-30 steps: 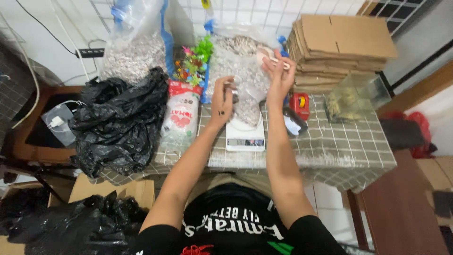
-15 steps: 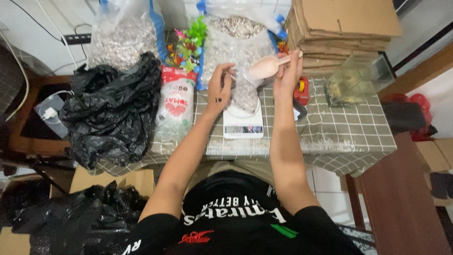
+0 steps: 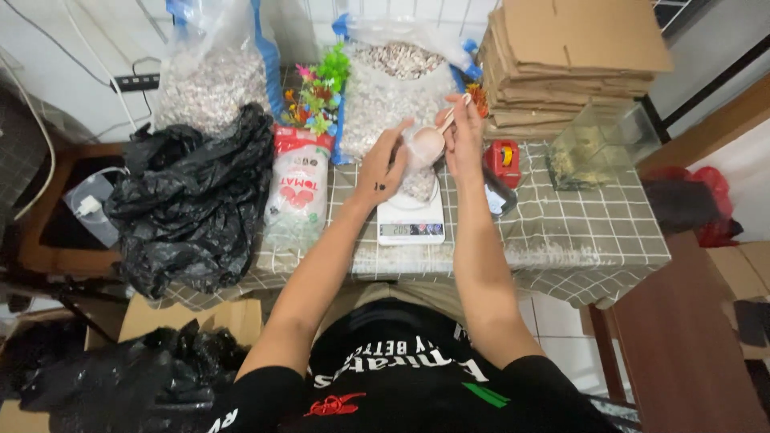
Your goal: Scooping aquarium gravel into small plastic bags and weighing them on a digital scale.
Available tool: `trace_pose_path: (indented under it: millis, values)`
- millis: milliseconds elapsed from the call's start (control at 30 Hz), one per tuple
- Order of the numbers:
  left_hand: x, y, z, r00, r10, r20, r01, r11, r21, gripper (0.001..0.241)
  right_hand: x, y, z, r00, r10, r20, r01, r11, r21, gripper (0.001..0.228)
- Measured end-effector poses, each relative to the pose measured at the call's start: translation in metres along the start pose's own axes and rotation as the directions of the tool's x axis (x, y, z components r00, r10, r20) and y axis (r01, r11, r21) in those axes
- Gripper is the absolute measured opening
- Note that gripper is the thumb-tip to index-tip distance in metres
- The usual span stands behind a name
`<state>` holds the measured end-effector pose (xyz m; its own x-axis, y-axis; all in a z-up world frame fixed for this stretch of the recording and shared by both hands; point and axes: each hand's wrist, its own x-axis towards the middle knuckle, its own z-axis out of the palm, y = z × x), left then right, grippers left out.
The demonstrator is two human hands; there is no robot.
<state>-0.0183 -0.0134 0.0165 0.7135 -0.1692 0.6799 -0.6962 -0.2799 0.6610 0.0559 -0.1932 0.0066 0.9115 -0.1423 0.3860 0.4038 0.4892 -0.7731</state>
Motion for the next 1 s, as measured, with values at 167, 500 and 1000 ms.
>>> trace_pose_path:
  millis: [167,500,1000]
  values:
    - [-0.002,-0.005,0.0,0.999,0.0,0.045,-0.001,1.0,0.025,0.043,0.004,0.008,-0.011,1.0,-0.028,0.006,0.028,1.0,0.003,0.034]
    - [0.003,0.0,0.001,0.997,0.016,0.07,-0.025,0.992,0.125,0.043,0.002,0.018,0.0,0.99,0.107,0.088,-0.106,0.994,-0.022,0.03]
    - [0.007,0.002,-0.003,0.995,-0.098,0.02,0.097,0.995,0.02,0.039,0.015,0.05,-0.008,0.935,0.334,-0.116,-0.333,0.942,0.028,0.03]
